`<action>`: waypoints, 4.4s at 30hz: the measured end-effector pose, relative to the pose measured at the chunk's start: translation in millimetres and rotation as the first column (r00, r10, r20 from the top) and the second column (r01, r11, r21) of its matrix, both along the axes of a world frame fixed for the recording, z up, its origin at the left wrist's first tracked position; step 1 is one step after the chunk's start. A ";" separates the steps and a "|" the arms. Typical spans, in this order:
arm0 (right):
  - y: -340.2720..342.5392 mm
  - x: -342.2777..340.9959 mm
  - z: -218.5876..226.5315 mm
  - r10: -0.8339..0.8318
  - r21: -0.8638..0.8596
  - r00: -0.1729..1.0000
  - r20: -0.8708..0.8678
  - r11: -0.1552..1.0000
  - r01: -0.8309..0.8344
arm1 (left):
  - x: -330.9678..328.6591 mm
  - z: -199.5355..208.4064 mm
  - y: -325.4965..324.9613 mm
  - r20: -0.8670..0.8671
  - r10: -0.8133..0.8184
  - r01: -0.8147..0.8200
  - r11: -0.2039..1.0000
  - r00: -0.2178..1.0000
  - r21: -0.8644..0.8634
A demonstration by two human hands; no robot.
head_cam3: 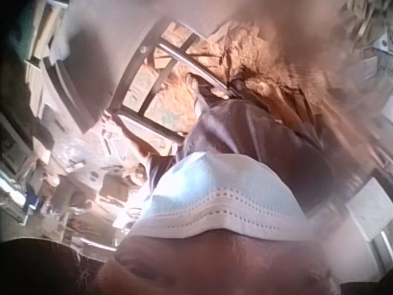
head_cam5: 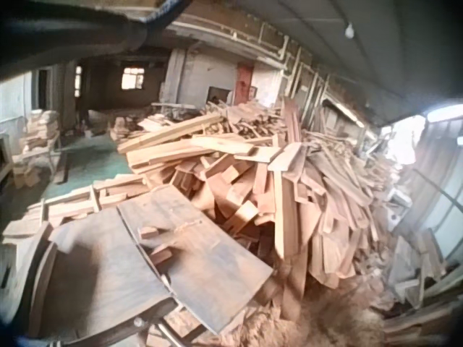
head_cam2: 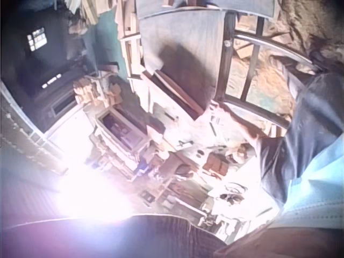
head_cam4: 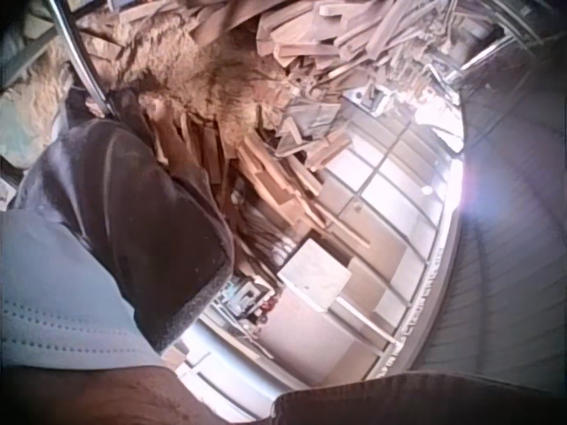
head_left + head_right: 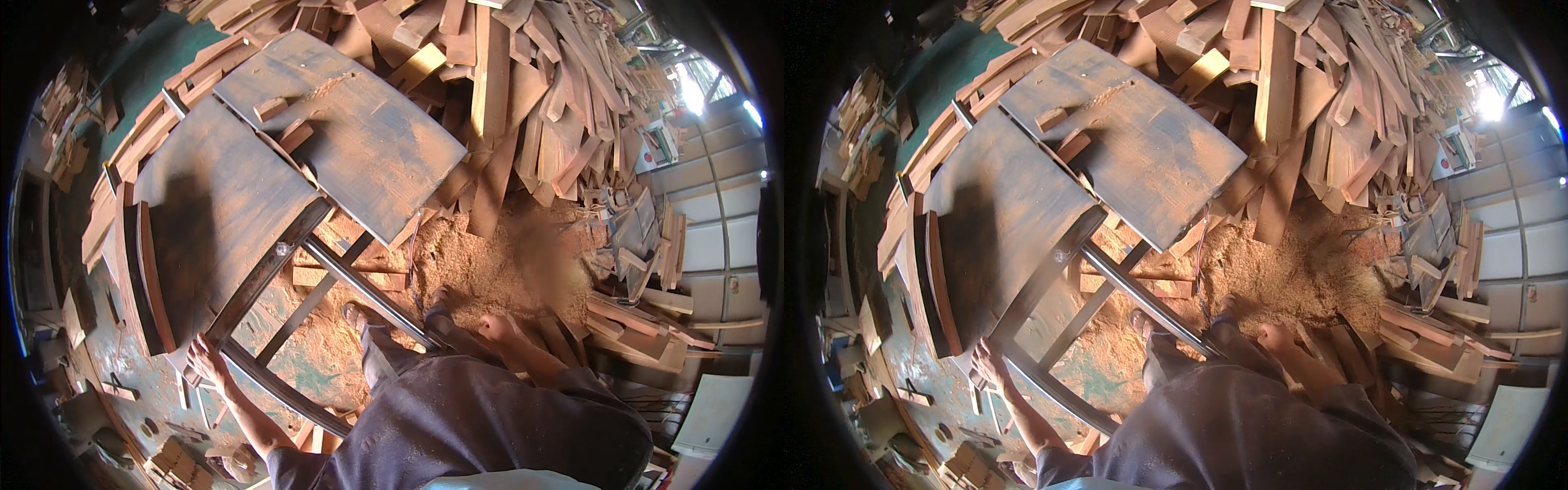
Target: The person picks up curved wooden pieces from a large pile and places them on a metal guide or table, then measures a wooden piece with a yellow tape measure.
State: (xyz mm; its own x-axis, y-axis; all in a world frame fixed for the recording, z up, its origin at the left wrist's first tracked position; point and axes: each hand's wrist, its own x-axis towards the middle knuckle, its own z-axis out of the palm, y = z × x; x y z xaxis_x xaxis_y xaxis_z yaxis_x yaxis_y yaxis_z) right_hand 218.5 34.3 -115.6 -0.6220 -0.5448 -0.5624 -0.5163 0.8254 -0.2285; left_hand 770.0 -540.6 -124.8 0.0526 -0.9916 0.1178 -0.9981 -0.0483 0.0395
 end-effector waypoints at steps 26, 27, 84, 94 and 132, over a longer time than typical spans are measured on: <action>202.8 -78.4 -103.7 -0.407 -0.152 0.907 0.108 0.895 0.419 | -321.7 -16.0 391.7 -0.654 -0.241 0.345 0.938 0.717 0.032; 214.6 -88.9 -108.7 -0.418 -0.180 0.901 0.112 0.884 0.432 | -350.6 -15.0 416.0 -0.752 -0.201 0.407 0.908 0.628 0.098; 278.5 -619.6 -98.5 -0.590 -0.193 0.632 0.502 0.636 0.747 | -1408.9 129.4 198.9 -0.789 0.505 0.688 0.711 -0.350 0.150; 302.7 -647.4 -86.5 -0.613 -0.155 0.529 0.587 0.556 0.817 | -1442.7 145.9 161.7 -0.781 0.463 0.478 0.844 -0.419 0.244; -127.5 -793.5 116.1 0.051 -0.063 0.050 0.997 0.301 0.951 | -980.6 135.9 481.0 -0.544 0.691 0.290 0.707 -0.476 0.645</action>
